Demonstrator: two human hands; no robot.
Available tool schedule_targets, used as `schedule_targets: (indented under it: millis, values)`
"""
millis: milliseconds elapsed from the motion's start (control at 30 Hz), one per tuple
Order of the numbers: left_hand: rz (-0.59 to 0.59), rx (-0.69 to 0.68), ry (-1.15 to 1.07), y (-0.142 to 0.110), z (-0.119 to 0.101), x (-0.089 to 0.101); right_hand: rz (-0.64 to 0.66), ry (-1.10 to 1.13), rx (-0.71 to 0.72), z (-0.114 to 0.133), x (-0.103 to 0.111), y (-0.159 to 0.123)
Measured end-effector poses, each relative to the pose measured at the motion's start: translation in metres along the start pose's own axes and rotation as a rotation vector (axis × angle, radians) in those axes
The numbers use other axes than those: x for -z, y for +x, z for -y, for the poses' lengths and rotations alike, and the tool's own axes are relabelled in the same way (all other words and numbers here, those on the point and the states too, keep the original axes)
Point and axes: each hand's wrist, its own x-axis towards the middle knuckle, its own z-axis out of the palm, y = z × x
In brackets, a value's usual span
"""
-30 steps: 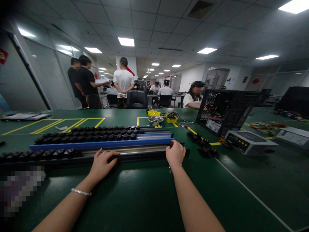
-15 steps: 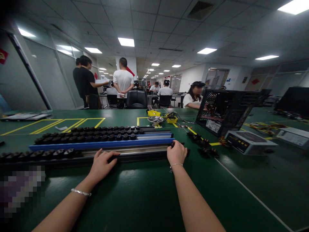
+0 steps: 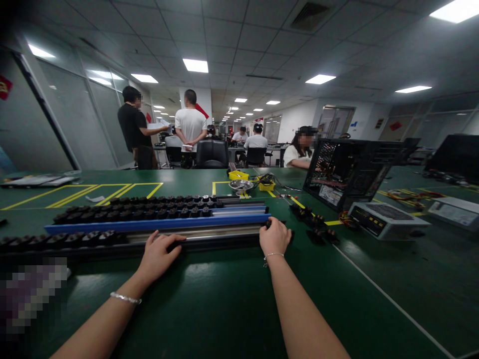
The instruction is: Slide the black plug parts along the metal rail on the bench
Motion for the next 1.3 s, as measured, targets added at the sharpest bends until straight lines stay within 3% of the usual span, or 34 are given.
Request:
schedule_targets:
  millis: [1300]
  values:
    - [-0.017, -0.008, 0.000, 0.0001, 0.0008, -0.0014, -0.031, -0.006, -0.094, -0.0103, 0.0029, 0.0065]
